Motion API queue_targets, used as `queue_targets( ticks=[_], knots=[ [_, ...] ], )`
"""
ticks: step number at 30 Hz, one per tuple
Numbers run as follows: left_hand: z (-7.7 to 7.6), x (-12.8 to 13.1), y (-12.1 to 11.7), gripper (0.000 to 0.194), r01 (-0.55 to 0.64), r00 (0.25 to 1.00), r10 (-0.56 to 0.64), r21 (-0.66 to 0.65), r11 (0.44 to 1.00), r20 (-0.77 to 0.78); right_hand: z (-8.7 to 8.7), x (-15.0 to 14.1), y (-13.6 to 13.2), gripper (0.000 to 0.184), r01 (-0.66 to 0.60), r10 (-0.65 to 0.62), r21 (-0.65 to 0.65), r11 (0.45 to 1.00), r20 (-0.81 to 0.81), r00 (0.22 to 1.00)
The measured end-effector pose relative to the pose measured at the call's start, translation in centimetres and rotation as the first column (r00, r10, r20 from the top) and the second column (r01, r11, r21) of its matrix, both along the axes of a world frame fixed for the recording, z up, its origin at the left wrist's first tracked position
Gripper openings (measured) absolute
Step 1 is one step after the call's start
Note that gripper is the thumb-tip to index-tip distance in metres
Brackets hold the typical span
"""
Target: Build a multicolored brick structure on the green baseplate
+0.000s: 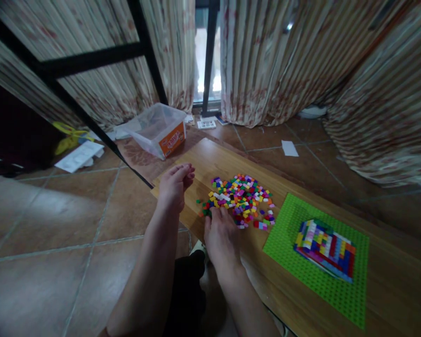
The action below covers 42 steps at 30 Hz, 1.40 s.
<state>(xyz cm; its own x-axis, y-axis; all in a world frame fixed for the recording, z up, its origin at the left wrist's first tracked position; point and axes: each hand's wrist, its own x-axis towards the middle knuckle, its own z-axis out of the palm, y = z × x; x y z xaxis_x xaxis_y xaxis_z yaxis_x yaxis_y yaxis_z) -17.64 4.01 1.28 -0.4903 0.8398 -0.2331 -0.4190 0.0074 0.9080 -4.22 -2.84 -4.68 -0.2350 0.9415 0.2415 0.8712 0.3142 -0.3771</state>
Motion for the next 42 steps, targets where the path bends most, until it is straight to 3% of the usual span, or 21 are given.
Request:
queue_targets(
  ticks=[3,7,9,13,17,20,22,24,27,29,35,39,42],
  knots=[
    [-1.3,-0.7,-1.8,0.007,0.113,0.933,-0.148,-0.123,0.986,-0.328,0.2,0.2,0.2,0.022,0.011,-0.011,-0.006,1.000,0.020,1.000],
    [-3.2,-0.4,-5.7,0.013,0.297,0.607,-0.440,-0.324,0.898,-0.662,0.5,0.8,0.4,0.023,-0.005,0.006,-0.029,1.000,0.054,0.999],
    [-3.8,0.1,-7.1,0.017,0.287,0.461,-0.460,-0.364,0.886,-0.759,0.5,1.0,0.4,0.024,-0.026,0.028,-0.033,0.999,0.061,0.998],
    [-4.4,0.9,-7.6,0.014,0.254,0.252,-0.417,-0.356,0.899,-0.873,0.4,0.9,0.3,0.025,-0.076,0.081,-0.058,0.995,0.087,0.993],
    [-4.8,1.2,-7.1,0.011,0.263,0.155,-0.409,-0.362,0.894,-0.899,0.7,0.8,0.6,0.024,-0.059,0.071,-0.094,0.994,0.125,0.990],
    [-5.1,1.3,-6.9,0.012,0.288,0.190,-0.394,-0.333,0.898,-0.899,1.0,1.0,0.9,0.021,-0.040,0.056,-0.107,0.993,0.146,0.988],
    [-5.2,1.3,-6.8,0.012,0.321,0.268,-0.386,-0.296,0.900,-0.883,1.1,1.3,1.1,0.019,-0.024,0.041,-0.110,0.994,0.160,0.986],
    [-5.0,1.2,-6.5,0.012,0.344,0.432,-0.379,-0.238,0.908,-0.818,1.1,1.9,1.1,0.019,-0.014,0.031,-0.105,0.994,0.163,0.986],
    [-4.7,0.4,-6.1,0.012,0.323,0.749,-0.355,-0.159,0.933,-0.559,1.0,2.9,1.2,0.020,-0.023,0.035,-0.090,0.996,0.137,0.990],
    [-4.5,-0.5,-5.9,0.016,0.301,0.846,-0.332,-0.141,0.943,-0.417,1.0,3.8,1.4,0.018,-0.033,0.042,-0.079,0.996,0.118,0.992],
    [-3.8,-3.1,-5.7,0.022,0.246,0.943,-0.264,-0.110,0.963,-0.201,0.5,6.0,1.7,0.014,-0.053,0.056,-0.047,0.997,0.064,0.996],
    [-3.5,-3.5,-5.5,0.019,0.298,0.927,-0.325,-0.160,0.941,-0.185,0.1,6.5,1.8,0.015,-0.038,0.039,-0.046,0.998,0.028,0.999],
    [-3.7,-3.3,-5.0,0.019,0.328,0.878,-0.389,-0.240,0.914,-0.280,0.2,6.3,1.9,0.014,-0.021,0.024,-0.058,0.998,0.061,0.998]
  ],
)
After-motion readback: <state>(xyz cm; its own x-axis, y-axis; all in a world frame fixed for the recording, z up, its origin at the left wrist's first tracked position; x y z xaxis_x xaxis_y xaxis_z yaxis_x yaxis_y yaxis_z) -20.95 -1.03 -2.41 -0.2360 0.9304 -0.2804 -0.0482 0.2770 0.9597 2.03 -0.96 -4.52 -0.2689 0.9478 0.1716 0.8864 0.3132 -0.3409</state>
